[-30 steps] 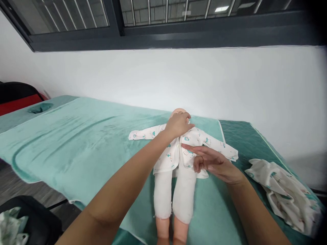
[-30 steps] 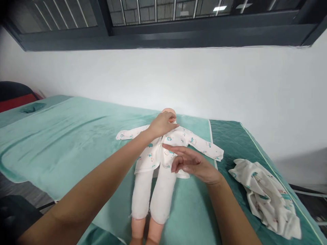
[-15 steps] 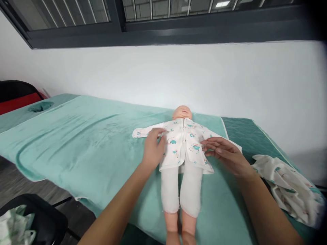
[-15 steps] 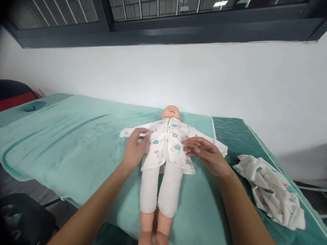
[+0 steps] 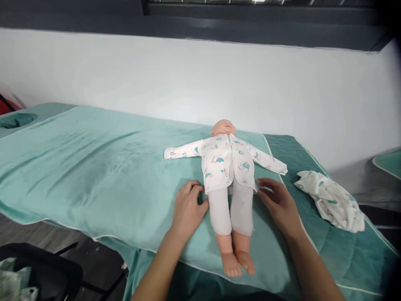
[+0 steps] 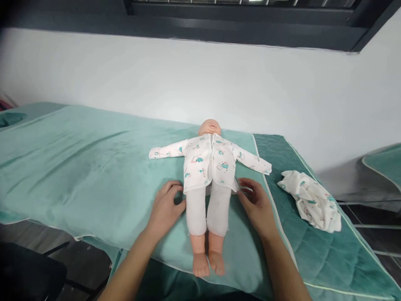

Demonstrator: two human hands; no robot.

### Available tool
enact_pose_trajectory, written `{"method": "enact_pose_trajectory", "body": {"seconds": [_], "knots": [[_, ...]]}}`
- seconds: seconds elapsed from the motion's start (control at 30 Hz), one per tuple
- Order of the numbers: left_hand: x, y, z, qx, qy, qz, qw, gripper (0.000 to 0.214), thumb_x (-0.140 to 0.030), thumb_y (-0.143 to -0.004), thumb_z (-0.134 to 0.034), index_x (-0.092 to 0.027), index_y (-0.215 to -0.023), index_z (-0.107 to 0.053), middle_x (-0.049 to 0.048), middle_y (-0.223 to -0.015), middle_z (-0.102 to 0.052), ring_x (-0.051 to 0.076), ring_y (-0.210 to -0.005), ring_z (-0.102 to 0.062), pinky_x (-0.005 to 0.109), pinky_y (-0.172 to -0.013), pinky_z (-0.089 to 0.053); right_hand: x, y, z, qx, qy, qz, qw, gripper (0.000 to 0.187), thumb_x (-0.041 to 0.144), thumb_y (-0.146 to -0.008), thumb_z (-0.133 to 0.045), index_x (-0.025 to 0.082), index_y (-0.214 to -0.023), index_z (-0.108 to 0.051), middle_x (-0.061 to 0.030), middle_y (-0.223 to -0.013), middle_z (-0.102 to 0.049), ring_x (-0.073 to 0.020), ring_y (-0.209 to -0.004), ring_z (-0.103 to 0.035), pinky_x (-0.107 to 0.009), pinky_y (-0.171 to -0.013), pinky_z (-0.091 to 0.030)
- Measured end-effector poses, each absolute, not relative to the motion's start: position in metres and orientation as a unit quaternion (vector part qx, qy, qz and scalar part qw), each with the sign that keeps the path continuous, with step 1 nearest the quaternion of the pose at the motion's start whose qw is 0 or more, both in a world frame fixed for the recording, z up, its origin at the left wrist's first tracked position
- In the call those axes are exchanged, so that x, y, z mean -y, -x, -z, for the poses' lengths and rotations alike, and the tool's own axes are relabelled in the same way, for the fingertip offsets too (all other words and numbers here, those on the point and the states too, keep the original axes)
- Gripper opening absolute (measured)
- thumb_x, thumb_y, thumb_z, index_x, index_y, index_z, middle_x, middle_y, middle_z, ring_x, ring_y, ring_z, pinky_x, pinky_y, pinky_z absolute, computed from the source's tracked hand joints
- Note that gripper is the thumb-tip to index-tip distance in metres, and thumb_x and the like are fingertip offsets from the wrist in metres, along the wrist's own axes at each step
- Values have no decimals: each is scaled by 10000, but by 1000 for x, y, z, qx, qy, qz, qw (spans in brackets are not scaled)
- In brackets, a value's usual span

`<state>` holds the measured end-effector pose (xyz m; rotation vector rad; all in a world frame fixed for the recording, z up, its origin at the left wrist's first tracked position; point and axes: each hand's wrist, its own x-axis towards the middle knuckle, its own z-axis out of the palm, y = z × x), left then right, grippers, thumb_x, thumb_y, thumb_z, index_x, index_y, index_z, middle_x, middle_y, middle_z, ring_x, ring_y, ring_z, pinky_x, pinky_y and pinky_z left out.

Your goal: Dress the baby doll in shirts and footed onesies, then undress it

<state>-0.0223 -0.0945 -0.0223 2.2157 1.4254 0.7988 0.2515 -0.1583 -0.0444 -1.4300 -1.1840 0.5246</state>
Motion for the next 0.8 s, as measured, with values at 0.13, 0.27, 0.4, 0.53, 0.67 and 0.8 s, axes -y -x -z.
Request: {"method": "enact_pose_trajectory", "body": {"seconds": [0.13,0.27,0.4,0.53,0.67,0.8], "knots": [[91,16,21,-523,-796,-266,152,30,-243,-844,-609,-224,-851,-631,24,-1075,-643,242,-990,-569,395,-809,-391,152,-245,44,568,659,-138,474,502,394,-822,-705,247,-1271,-535,-77,-1145,-627,-225,-992,-612,-409,-884,-518],[94,17,23,-507,-789,-312,152,88,-219,-871,-557,-231,-916,-631,27,-1067,-665,233,-998,-574,382,-832,-389,154,-244,41,588,689,-83,415,341,396,-872,-634,232,-1169,-601,-45,-970,-656,-203,-827,-612,-370,-782,-511],[98,21,27,-496,-744,-395,210,91,-159,-859,-508,-216,-870,-578,32,-1021,-653,208,-978,-590,356,-848,-430,159,-244,41,573,690,-51,439,231,385,-916,-556,221,-1062,-627,-43,-892,-670,-201,-763,-604,-352,-723,-490],[99,22,29,-501,-736,-406,208,102,-120,-816,-516,-213,-775,-516,39,-1010,-631,214,-971,-579,367,-847,-450,161,-245,42,559,689,-72,456,222,346,-906,-566,225,-1087,-610,-36,-881,-673,-195,-728,-594,-342,-680,-479],[98,19,29,-515,-757,-365,170,154,-84,-772,-524,-217,-742,-451,58,-1047,-622,247,-1020,-560,414,-882,-439,161,-245,40,571,676,-65,462,240,277,-907,-552,234,-1138,-601,-48,-943,-645,-201,-792,-595,-345,-688,-489],[99,18,28,-520,-759,-356,161,161,-85,-780,-523,-218,-746,-439,60,-1067,-614,252,-1037,-555,422,-887,-443,160,-247,38,616,627,-14,476,353,195,-900,-525,255,-1243,-586,-90,-1157,-580,-241,-1016,-580,-385,-786,-513]]}}
